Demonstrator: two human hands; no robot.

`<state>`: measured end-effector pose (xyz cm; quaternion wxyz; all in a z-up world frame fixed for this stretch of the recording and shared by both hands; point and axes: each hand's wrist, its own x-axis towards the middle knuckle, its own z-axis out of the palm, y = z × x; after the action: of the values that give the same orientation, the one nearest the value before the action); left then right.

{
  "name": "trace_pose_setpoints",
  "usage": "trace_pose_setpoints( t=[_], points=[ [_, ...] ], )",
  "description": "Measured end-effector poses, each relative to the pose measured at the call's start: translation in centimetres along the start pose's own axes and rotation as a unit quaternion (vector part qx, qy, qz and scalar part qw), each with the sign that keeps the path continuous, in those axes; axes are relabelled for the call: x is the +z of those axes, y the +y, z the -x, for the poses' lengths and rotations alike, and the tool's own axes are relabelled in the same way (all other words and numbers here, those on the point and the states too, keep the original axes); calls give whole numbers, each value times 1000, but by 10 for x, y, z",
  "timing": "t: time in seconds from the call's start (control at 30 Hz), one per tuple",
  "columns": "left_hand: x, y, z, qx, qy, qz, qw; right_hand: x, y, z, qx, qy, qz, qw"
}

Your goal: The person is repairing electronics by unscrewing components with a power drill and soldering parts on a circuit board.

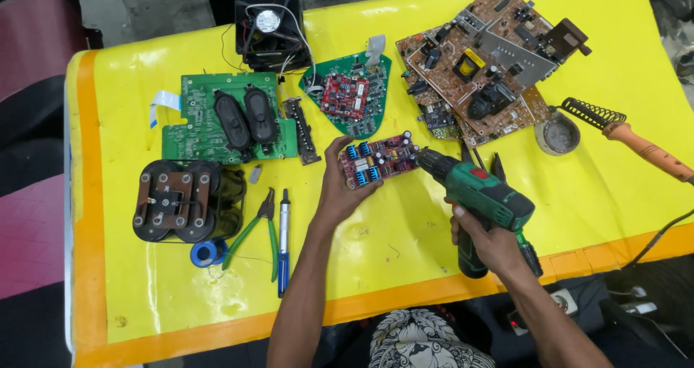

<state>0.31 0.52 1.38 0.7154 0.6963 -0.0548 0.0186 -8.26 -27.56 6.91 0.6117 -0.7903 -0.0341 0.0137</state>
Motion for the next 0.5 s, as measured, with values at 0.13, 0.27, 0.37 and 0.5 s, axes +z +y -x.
trace_pose_setpoints(
  t=[0.13, 0.27, 0.37, 0.5],
  points=[
    [-1, -19, -4, 2, 9, 84, 996, 10, 14, 4, -33, -15, -16, 999],
    [2, -45, -2, -16, 94, 241, 966, 30, 12, 1, -24, -30, -48, 998],
    [1, -49, -5, -21, 121, 246, 961, 37, 17, 1, -15, -22, -53, 998],
    [9, -22, -3, -6, 107, 242, 964, 38, 23, 5, 10, -11, -73, 997]
  ],
)
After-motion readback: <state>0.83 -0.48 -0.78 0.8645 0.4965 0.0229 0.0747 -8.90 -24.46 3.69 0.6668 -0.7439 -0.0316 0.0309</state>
